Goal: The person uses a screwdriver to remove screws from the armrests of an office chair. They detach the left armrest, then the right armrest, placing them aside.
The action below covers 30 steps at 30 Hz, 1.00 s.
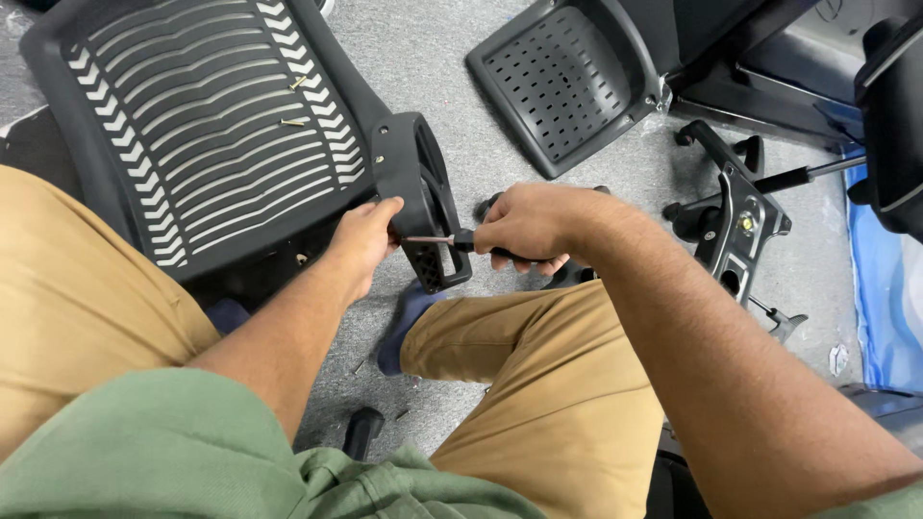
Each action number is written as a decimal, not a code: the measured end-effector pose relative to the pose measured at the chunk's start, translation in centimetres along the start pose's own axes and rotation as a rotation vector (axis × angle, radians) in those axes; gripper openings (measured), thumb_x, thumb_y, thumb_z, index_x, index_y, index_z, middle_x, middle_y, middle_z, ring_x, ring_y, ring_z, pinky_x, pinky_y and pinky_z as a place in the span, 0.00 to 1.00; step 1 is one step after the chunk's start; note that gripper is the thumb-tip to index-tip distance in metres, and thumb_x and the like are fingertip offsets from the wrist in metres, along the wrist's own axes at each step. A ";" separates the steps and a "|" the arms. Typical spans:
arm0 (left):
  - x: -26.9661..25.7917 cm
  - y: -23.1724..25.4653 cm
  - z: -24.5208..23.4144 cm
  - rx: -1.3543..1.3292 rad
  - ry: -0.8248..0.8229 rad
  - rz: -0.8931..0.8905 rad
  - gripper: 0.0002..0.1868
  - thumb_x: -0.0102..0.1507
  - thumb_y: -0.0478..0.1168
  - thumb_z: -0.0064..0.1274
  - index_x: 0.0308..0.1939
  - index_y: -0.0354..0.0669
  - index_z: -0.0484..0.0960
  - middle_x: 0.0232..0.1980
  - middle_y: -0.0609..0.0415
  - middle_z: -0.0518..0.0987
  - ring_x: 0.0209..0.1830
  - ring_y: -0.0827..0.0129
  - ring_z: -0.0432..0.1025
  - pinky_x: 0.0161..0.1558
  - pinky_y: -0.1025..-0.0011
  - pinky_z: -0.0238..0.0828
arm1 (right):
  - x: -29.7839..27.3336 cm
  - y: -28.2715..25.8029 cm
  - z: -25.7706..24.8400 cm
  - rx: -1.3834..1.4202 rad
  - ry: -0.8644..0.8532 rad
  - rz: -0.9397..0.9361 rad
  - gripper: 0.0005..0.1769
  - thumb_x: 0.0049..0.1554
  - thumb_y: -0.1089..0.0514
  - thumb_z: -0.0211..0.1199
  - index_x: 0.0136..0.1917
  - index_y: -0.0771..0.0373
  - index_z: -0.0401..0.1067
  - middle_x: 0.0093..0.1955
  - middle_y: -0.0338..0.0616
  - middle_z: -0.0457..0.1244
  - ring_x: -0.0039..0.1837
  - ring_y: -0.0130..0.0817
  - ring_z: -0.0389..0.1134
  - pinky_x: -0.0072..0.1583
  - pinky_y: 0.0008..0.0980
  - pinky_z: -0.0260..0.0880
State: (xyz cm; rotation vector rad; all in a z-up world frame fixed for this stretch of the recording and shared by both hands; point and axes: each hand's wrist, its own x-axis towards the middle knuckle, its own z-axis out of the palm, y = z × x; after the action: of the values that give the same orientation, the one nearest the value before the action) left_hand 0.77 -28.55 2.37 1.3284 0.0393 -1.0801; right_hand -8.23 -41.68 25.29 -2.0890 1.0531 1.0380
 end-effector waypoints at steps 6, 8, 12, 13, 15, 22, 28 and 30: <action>-2.4 -1.4 -1.0 0.056 0.035 -0.089 0.21 0.68 0.50 0.47 0.58 0.40 0.77 0.55 0.52 0.81 0.55 0.69 0.73 0.62 0.68 0.63 | -1.2 -0.5 1.4 -0.013 -0.012 0.001 0.14 0.56 0.52 0.61 0.47 0.64 0.79 0.34 0.40 0.66 0.30 0.28 0.60 0.31 0.31 0.59; -3.5 -1.6 -1.2 0.037 0.035 -0.083 0.23 0.68 0.50 0.47 0.59 0.37 0.78 0.57 0.49 0.81 0.55 0.67 0.73 0.63 0.66 0.65 | -1.6 -0.6 1.6 -0.021 -0.017 -0.007 0.15 0.56 0.52 0.61 0.48 0.65 0.79 0.34 0.40 0.66 0.31 0.27 0.60 0.31 0.30 0.60; -6.1 -1.4 -1.8 0.127 0.081 -0.130 0.27 0.67 0.52 0.47 0.62 0.38 0.78 0.62 0.46 0.80 0.61 0.59 0.72 0.67 0.57 0.63 | -2.2 -0.8 1.7 -0.063 -0.021 -0.005 0.15 0.56 0.50 0.60 0.47 0.63 0.79 0.34 0.39 0.66 0.31 0.27 0.60 0.32 0.31 0.61; -6.7 -1.2 -2.0 0.160 0.097 -0.182 0.28 0.67 0.55 0.46 0.64 0.40 0.76 0.65 0.46 0.77 0.65 0.58 0.69 0.69 0.51 0.58 | -2.5 -0.8 1.6 -0.064 -0.017 -0.009 0.16 0.56 0.50 0.61 0.47 0.64 0.79 0.33 0.40 0.65 0.30 0.28 0.60 0.32 0.31 0.61; -8.0 -1.4 -2.3 0.224 0.130 -0.291 0.32 0.68 0.61 0.44 0.67 0.45 0.74 0.71 0.47 0.71 0.72 0.55 0.62 0.71 0.40 0.49 | -2.8 -0.8 1.5 -0.067 -0.012 -0.015 0.17 0.57 0.50 0.61 0.46 0.67 0.79 0.32 0.42 0.63 0.30 0.30 0.59 0.32 0.32 0.61; -8.6 -2.5 -3.2 0.245 0.040 -0.165 0.30 0.65 0.60 0.48 0.66 0.49 0.76 0.71 0.48 0.73 0.75 0.54 0.63 0.72 0.44 0.53 | -3.0 -0.9 3.3 -0.096 0.046 -0.046 0.17 0.54 0.51 0.61 0.49 0.64 0.80 0.34 0.41 0.67 0.32 0.30 0.62 0.34 0.33 0.65; -8.3 -3.5 -3.9 0.301 -0.012 -0.235 0.32 0.64 0.61 0.50 0.66 0.49 0.76 0.71 0.45 0.74 0.75 0.53 0.64 0.73 0.46 0.54 | -3.1 -1.3 4.5 -0.085 0.100 -0.054 0.19 0.55 0.52 0.61 0.57 0.62 0.78 0.40 0.41 0.69 0.36 0.31 0.68 0.37 0.32 0.71; -8.6 -3.7 -4.1 0.321 -0.050 -0.261 0.35 0.65 0.63 0.51 0.67 0.45 0.76 0.72 0.42 0.75 0.75 0.51 0.64 0.74 0.46 0.53 | -3.1 -1.8 4.8 -0.037 0.120 -0.040 0.21 0.55 0.52 0.61 0.60 0.60 0.75 0.41 0.39 0.69 0.40 0.27 0.72 0.38 0.32 0.76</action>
State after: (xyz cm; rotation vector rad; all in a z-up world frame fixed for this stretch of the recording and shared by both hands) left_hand -4.11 -19.63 3.29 1.6139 0.0016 -1.3832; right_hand -9.77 -35.93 25.62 -2.2170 1.0528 0.9294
